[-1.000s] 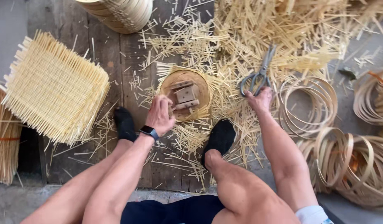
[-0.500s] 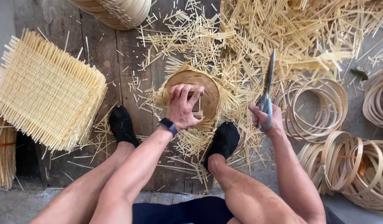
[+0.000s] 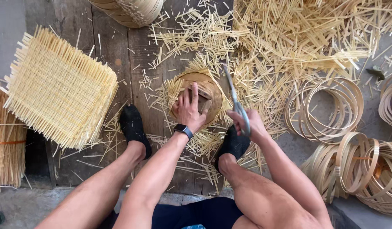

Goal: The person sits on the floor and repeatedly places a circular bamboo frame onto a flat woven bamboo mat, then uses shears to trim the excess mat material around the frame's edge. The trimmed pieces are discarded, and the process is repeated with new mats.

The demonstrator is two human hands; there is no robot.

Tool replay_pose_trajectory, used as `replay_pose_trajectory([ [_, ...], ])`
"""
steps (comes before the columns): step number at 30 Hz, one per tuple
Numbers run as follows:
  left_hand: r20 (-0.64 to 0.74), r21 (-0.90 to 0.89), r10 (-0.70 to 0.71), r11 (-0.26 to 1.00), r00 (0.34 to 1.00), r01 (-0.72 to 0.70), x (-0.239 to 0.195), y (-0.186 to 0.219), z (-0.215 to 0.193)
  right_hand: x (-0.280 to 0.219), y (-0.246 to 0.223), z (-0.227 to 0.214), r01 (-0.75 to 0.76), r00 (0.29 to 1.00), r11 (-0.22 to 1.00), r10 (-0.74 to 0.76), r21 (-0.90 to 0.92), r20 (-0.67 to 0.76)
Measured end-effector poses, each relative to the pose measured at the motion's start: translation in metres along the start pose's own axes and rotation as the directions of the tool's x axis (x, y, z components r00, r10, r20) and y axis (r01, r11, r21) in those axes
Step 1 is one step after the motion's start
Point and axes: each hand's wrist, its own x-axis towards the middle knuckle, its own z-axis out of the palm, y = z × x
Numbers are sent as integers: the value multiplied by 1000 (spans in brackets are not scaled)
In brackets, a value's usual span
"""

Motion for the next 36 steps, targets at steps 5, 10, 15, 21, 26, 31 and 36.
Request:
replay_pose_trajectory([
  [5, 41, -65, 57, 996, 998, -54, 9, 2, -1, 9, 18, -29, 286, 842, 611, -528, -738, -111],
  [10, 45, -214, -150, 964, 988, 156, 17, 42, -13, 53, 30, -32, 100, 838, 251, -542, -963, -54],
  [15, -64, -116, -122, 987, 990, 114, 25, 50, -19, 82, 38, -49, 114, 857, 234, -514, -966, -23],
  [21, 27, -148, -28, 989, 999, 31, 19, 48, -11, 89, 42, -49, 131, 254, -10, -966, -991, 43],
  [26, 84, -109, 74, 992, 994, -64, 22, 46, -17, 105, 45, -57, 129, 728, 118, -686, -985, 13],
  [31, 163, -133, 154, 982, 974, -133, 23, 44, -25, 111, 43, -62, 128, 557, 11, -828, -992, 63],
  [36, 148, -151, 265, 958, 953, -243, 23, 39, -35, 100, 27, -58, 147, 837, 197, -547, -969, 16],
])
